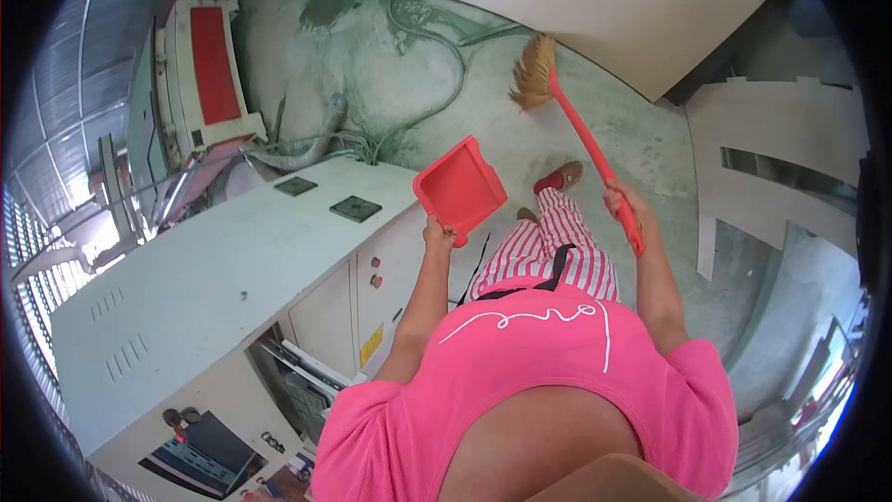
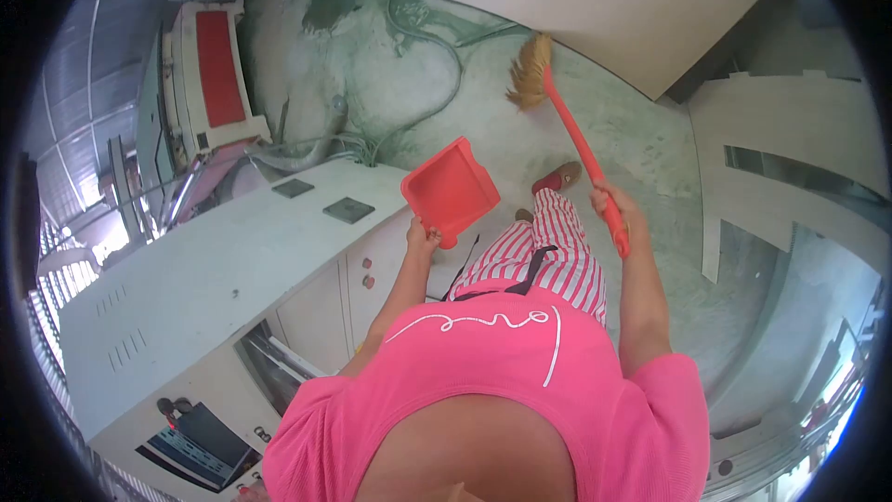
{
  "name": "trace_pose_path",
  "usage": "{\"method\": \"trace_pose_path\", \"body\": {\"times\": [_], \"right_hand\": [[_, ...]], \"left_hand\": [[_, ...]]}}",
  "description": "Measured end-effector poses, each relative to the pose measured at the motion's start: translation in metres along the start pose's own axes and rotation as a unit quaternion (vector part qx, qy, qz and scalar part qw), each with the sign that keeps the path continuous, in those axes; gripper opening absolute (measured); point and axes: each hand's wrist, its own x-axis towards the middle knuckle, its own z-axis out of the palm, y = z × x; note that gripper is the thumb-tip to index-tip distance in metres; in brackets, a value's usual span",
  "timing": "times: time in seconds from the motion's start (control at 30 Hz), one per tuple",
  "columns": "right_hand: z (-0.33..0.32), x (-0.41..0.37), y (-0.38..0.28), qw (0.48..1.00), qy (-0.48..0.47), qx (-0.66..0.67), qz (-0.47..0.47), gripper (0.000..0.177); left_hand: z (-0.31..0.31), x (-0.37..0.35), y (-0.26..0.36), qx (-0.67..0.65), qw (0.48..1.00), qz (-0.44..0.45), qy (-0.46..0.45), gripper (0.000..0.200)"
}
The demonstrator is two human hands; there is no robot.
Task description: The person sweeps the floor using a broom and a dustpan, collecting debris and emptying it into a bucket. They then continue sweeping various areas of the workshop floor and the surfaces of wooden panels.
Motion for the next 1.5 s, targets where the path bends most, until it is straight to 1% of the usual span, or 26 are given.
{"method": "trace_pose_path", "body": {"times": [0.1,0.17,0.2,0.27,0.33,0.4,0.47,0.53,0.57,0.63,0.67,0.7,0.73,0.77,0.9,0.97,1.03,1.07,1.13,1.17,1.23,1.27,1.33,1.37,1.43,1.5], "right_hand": [[-0.014,-0.049,0.026,1.0,0.015,0.001,-0.003,0.017],[-0.002,-0.079,0.045,0.997,0.005,-0.07,0.006,0.023],[0.002,-0.079,0.053,0.998,0.005,-0.062,-0.001,0.023],[0.011,-0.078,0.061,0.994,-0.037,-0.106,0.005,0.037],[0.006,-0.041,0.065,0.98,-0.112,-0.159,-0.034,0.032],[0.025,-0.016,0.065,0.972,-0.115,-0.19,-0.078,0.027],[0.036,0.027,0.056,0.966,-0.179,-0.169,-0.075,0.019],[0.044,0.061,0.048,0.976,-0.204,-0.069,-0.034,0.015],[0.047,0.073,0.037,0.975,-0.21,-0.055,-0.049,0.015],[0.044,0.087,0.031,0.976,-0.203,0.08,0.028,0.016],[0.032,0.083,0.031,0.965,-0.212,0.154,-0.015,0.016],[0.02,0.071,0.035,0.962,-0.216,0.163,-0.024,0.016],[0.006,0.05,0.041,0.951,-0.217,0.199,-0.091,0.017],[-0.01,0.032,0.049,0.935,-0.215,0.232,-0.157,0.02],[-0.099,-0.016,0.107,0.922,-0.201,0.161,-0.29,0.016],[-0.129,-0.035,0.146,0.904,-0.182,0.286,-0.26,0.015],[-0.148,-0.053,0.187,0.885,-0.128,0.351,-0.278,0.015],[-0.157,-0.061,0.208,0.884,-0.127,0.353,-0.28,0.015],[-0.166,-0.077,0.243,0.85,-0.101,0.444,-0.266,0.016],[-0.165,-0.083,0.256,0.847,-0.101,0.447,-0.27,0.016],[-0.156,-0.098,0.281,0.858,-0.002,0.415,-0.302,0.018],[-0.153,-0.106,0.291,0.854,-0.001,0.42,-0.306,0.018],[-0.14,-0.118,0.301,0.887,0.039,0.347,-0.301,0.022],[-0.139,-0.12,0.305,0.883,0.044,0.352,-0.307,0.022],[-0.138,-0.117,0.308,0.913,0.001,0.295,-0.282,0.023],[-0.128,-0.122,0.301,0.917,-0.028,0.289,-0.273,0.025]], "left_hand": [[0.01,0.015,0.01,0.019,1.0,-0.01,-0.02,0.02],[0.017,0.024,0.016,0.026,1.0,0.001,-0.017,0.021],[0.023,0.027,0.02,0.025,1.0,0.012,-0.013,0.024],[0.037,0.022,0.028,0.045,0.998,0.028,-0.024,0.024],[0.048,0.018,0.033,0.064,0.996,0.048,-0.033,0.024],[0.055,0.015,0.04,0.078,0.994,0.051,-0.052,0.024],[0.058,0.011,0.047,0.093,0.992,0.054,-0.059,0.023],[0.067,0.004,0.054,0.114,0.989,0.06,-0.077,0.023],[0.071,-0.001,0.057,0.131,0.986,0.062,-0.08,0.022],[0.075,-0.006,0.066,0.162,0.98,0.072,-0.095,0.022],[0.077,-0.006,0.069,0.181,0.977,0.073,-0.091,0.022],[0.078,-0.006,0.07,0.197,0.974,0.073,-0.085,0.022],[0.08,-0.006,0.07,0.207,0.971,0.072,-0.091,0.022],[0.083,-0.006,0.071,0.235,0.965,0.081,-0.087,0.022],[0.104,-0.002,0.069,0.291,0.948,0.11,-0.068,0.023],[0.115,-0.008,0.067,0.294,0.947,0.112,-0.07,0.023],[0.129,-0.01,0.065,0.296,0.946,0.111,-0.065,0.023],[0.134,-0.009,0.064,0.305,0.942,0.111,-0.088,0.022],[0.146,-0.007,0.061,0.319,0.934,0.11,-0.113,0.022],[0.153,-0.006,0.059,0.32,0.935,0.114,-0.104,0.021],[0.158,-0.006,0.055,0.329,0.932,0.116,-0.097,0.021],[0.159,-0.008,0.053,0.333,0.929,0.119,-0.112,0.021],[0.171,-0.006,0.049,0.345,0.922,0.118,-0.133,0.022],[0.172,-0.005,0.048,0.342,0.92,0.118,-0.151,0.023],[0.172,-0.012,0.038,0.344,0.915,0.117,-0.176,0.023],[0.163,-0.032,0.031,0.341,0.918,0.132,-0.154,0.024]]}}
